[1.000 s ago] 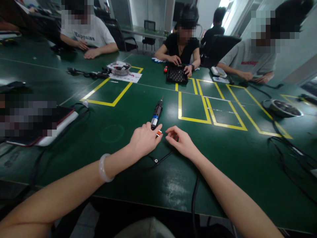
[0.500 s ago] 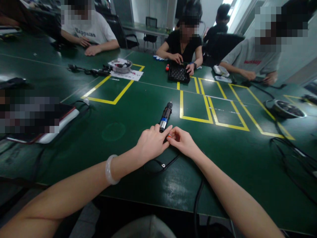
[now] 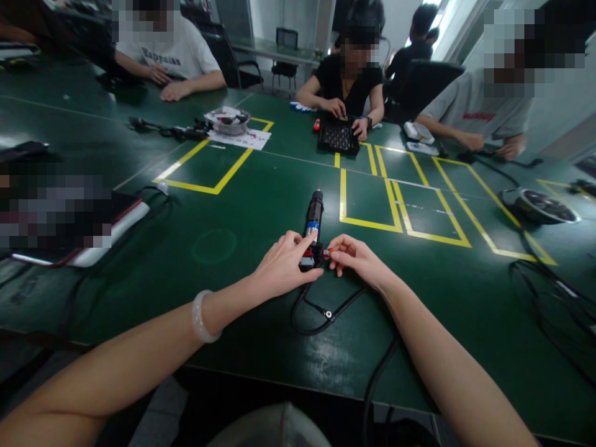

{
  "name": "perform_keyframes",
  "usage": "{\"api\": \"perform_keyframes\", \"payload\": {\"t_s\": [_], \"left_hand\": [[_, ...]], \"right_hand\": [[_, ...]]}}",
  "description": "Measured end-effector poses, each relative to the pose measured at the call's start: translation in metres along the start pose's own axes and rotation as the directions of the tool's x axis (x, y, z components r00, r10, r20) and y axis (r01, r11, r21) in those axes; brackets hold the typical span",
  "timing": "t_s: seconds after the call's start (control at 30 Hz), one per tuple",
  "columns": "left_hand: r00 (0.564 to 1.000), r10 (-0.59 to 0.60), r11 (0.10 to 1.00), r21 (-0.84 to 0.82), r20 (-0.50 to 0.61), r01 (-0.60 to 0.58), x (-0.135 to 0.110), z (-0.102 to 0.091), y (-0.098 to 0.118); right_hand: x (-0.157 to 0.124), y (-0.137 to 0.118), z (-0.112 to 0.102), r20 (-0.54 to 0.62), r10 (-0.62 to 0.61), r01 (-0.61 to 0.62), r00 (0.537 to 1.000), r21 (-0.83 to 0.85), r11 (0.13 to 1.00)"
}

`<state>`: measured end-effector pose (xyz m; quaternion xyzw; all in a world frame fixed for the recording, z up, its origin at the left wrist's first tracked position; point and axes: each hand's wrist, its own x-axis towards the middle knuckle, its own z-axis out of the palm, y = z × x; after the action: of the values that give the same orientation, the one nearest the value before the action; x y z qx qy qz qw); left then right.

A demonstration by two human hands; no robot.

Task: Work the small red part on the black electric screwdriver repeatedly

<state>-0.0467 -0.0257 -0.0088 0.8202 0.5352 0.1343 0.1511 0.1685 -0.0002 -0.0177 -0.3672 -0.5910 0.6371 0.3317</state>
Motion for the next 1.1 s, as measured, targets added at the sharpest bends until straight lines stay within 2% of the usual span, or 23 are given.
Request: {"api": "perform_keyframes", "payload": {"t_s": [0.17,0.53,0.8,1.1], "left_hand": [[0.999,0.002,0.999,-0.046,-0.033,-0.003,0.000,0.005,-0.002],[1.000,0.006,1.000,0.023,-0.025,-0.005,0.000,0.001,0.001],[1.000,-0.015,1.000,-0.008,-0.015,0.015,0.004,0.005,-0.002],[1.000,-0.008,1.000,-0.013,-0.012,0.008,0.005,0.006,-0.002]], "right_hand": [[0.000,0.001,0.001,0.016,0.024,-0.024,1.000,-0.013,1.000],[0.003,0.006,0.004,0.008,0.053,-0.053,0.999,0.035,0.998],[0.003,0.006,0.008,0.015,0.066,-0.067,0.998,0.067,0.995],[0.003,0.002,0.011,-0.044,0.110,-0.110,0.993,0.015,0.994]]}}
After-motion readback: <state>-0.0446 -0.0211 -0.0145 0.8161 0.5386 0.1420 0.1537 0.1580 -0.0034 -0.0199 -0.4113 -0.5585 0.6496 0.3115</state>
